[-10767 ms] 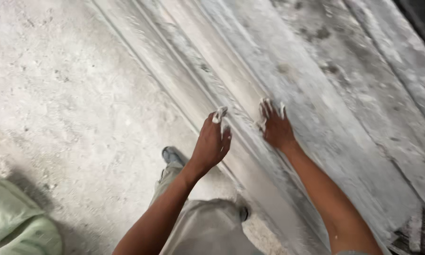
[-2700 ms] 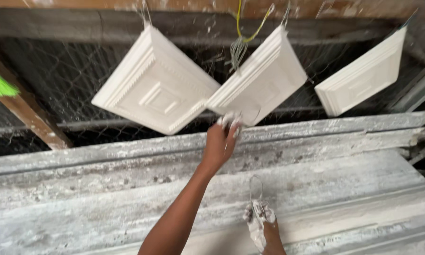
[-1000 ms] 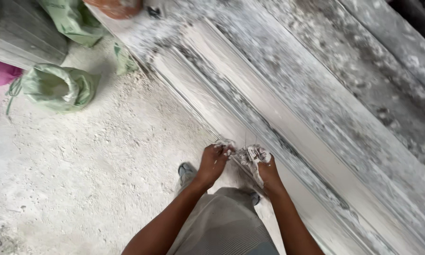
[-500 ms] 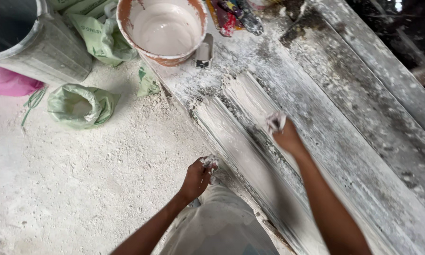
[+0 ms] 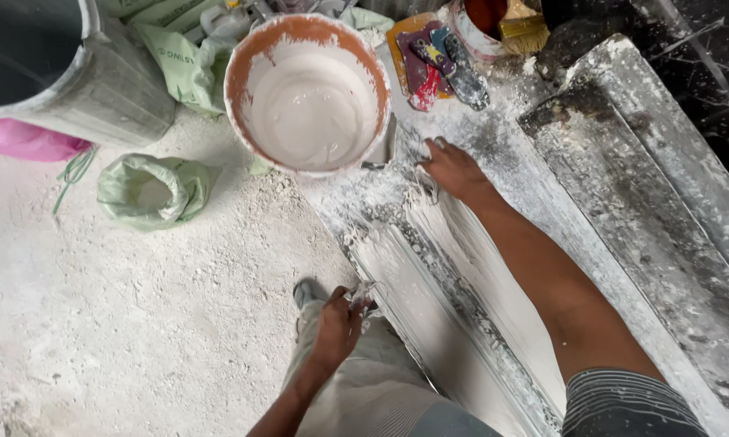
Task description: The person rubs white plaster slurry by hand along long decorative cornice moldings laid on a workbench, coating their grooved surfaces. They then mix plaster slurry in a large bowl by hand and pour the mixture from the bowl along the moldings.
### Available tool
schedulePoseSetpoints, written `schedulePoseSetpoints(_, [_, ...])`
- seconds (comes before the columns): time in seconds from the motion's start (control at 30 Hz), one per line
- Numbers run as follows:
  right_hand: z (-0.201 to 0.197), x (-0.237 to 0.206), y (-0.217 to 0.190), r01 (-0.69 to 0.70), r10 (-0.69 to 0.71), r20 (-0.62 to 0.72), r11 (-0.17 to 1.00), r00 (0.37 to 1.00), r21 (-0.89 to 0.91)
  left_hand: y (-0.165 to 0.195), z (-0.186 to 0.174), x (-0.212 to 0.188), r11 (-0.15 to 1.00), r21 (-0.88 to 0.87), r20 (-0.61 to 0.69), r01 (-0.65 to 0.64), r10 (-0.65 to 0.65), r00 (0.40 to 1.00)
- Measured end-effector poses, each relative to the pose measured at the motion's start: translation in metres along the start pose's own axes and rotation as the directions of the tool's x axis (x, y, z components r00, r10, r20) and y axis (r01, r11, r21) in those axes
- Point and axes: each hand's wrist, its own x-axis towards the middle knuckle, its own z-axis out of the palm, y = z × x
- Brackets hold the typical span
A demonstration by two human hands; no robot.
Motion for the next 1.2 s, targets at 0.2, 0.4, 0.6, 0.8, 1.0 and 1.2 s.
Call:
schedulePoseSetpoints(0.2, [0.003, -0.013, 0.008, 0.166, -0.151, 0.071, 0.923, 0.986, -0.346, -0.016, -0.027, 0.036, 0.999, 0.03, 0.015, -0.023, 0.023, 1.0])
schedulePoseSetpoints(0.4, [0.005, -0.065, -0.002, -0.203, 0.264, -0.282, 0.952, 0.922, 0.227, -0.039, -0.047, 0.098, 0.965, 0.106, 0.221, -0.24, 0.212, 0.952])
schedulePoseSetpoints(0.6, [0.038, -0.106, -0.09, -0.129, 0.561, -0.214, 0.51, 0.8, 0.851, -0.02, -0.053, 0.158, 0.939, 0.079, 0.449, -0.334, 0.265, 0.853])
schedulePoseSetpoints(0.8, [0.098, -0.124, -0.201, -0.221, 0.766, -0.157, 0.365, 0.623, 0.904, 0.001, -0.04, 0.184, 0.883, 0.039, 0.503, -0.468, 0.388, 0.773])
schedulePoseSetpoints(1.0, [0.1, -0.099, -0.206, -0.552, 0.794, -0.071, 0.48, 0.604, 0.682, 0.005, -0.046, 0.208, 0.887, 0.182, 0.634, -0.425, 0.225, 0.74])
schedulePoseSetpoints(1.2, [0.085, -0.054, -0.213, -0.679, 0.686, 0.083, 0.684, 0.723, 0.265, 0.001, -0.049, 0.21, 0.923, 0.121, 0.584, -0.365, 0.231, 0.778])
